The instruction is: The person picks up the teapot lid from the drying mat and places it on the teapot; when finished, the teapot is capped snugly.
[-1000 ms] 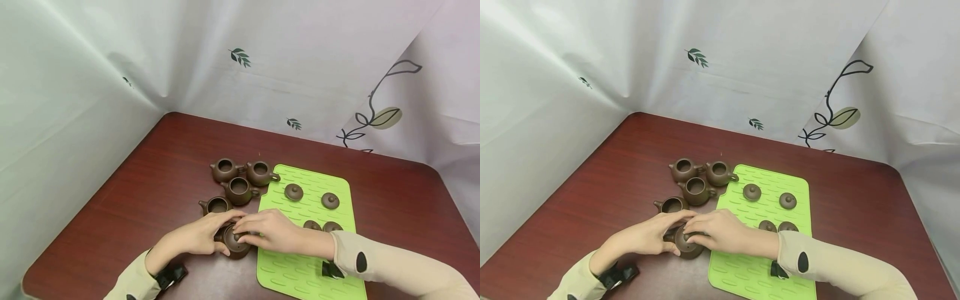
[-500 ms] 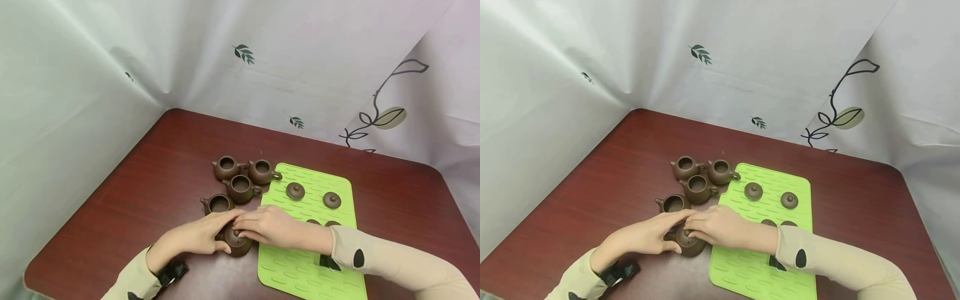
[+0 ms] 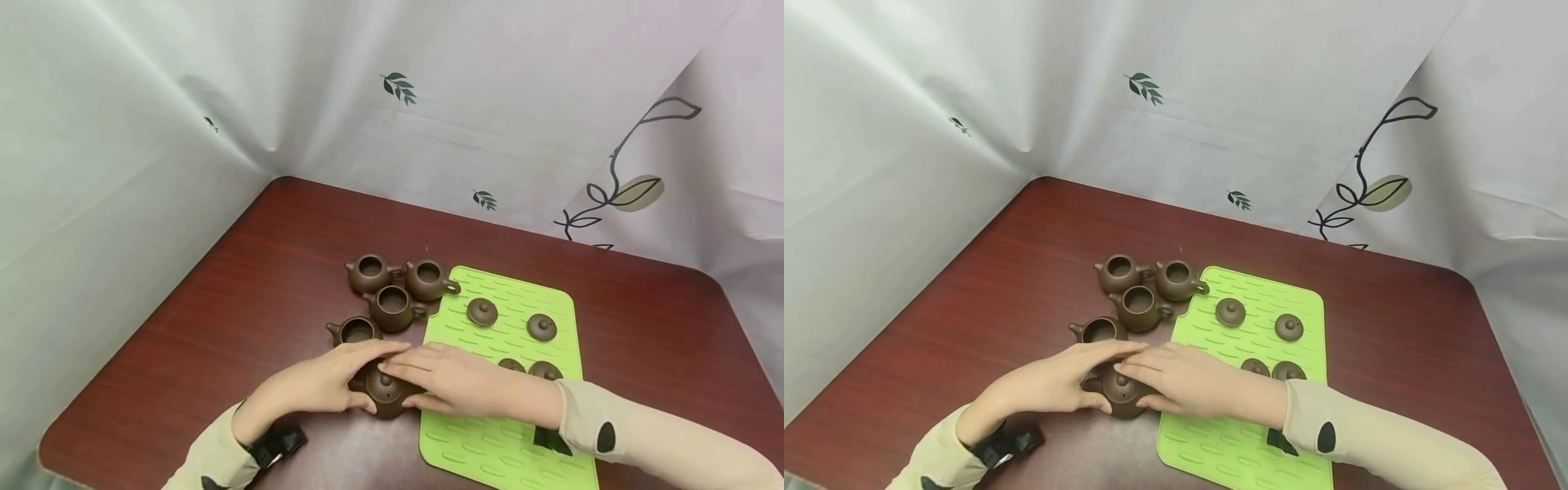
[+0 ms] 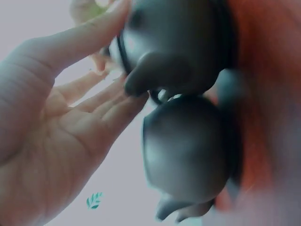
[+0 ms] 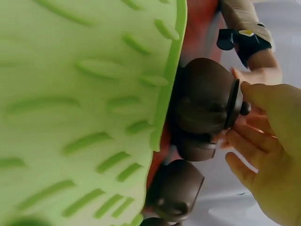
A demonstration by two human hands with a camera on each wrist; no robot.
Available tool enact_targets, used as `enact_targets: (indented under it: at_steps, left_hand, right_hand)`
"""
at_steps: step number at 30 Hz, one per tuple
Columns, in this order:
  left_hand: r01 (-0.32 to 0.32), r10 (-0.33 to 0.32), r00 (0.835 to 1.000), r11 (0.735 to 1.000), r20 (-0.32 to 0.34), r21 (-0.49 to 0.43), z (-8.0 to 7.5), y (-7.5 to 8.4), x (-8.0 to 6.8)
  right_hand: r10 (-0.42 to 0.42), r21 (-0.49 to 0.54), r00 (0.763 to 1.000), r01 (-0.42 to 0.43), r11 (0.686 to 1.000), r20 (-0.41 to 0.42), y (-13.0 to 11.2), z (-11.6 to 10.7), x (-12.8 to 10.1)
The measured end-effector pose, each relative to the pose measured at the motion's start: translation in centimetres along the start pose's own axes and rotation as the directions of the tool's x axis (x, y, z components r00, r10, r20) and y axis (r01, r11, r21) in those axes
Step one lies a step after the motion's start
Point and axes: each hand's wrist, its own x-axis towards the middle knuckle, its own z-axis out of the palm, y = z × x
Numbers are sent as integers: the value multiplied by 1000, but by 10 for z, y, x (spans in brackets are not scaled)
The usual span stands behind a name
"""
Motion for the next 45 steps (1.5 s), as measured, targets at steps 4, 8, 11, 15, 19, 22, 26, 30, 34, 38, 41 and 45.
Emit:
enact_targets:
  at_steps: [4,8,11,15,19,22,26,30,34,38,41,45]
  left_hand:
    - [-49,44,992,998,-122,-41,-10,-6,-5]
    - [-44,35,967,999,-251,-31,-19,-18,-12]
    - [-16,4,958,999,-288,-39,-22,-33,-14]
    - [45,-60,969,997,-238,-66,-24,-54,-17]
    - [89,-101,977,994,-186,-69,-27,-66,-19]
    - [87,-94,984,995,-154,-50,-30,-68,-16]
    - [72,-73,992,997,-100,-9,-35,-70,-11]
    - [37,-35,997,999,-64,16,-36,-72,-7]
    - [5,-4,1000,1000,-14,20,-38,-76,-4]
    - [36,-36,998,999,50,1,-42,-77,0]
    - [60,-60,995,998,85,-5,-47,-76,4]
    - [70,-69,991,998,117,-5,-50,-77,9]
  right_hand:
    - [92,21,996,-92,996,-4,0,-2,-11]
    - [130,34,991,-129,991,-37,4,-3,-22]
    - [142,45,987,-139,989,-76,8,-5,-32]
    - [182,112,976,-169,979,-119,13,-7,-46]
    - [260,236,959,-228,945,-114,18,-11,-57]
    - [313,279,944,-274,920,-104,22,-14,-68]
    - [387,264,917,-351,898,-100,24,-18,-86]
    - [452,260,883,-411,874,-122,26,-17,-105]
    - [507,248,851,-466,849,-137,30,-15,-125]
    - [557,222,820,-523,823,-133,34,-12,-141]
    - [565,229,813,-529,817,-139,37,-11,-151]
    - [547,260,821,-498,827,-167,41,-9,-162]
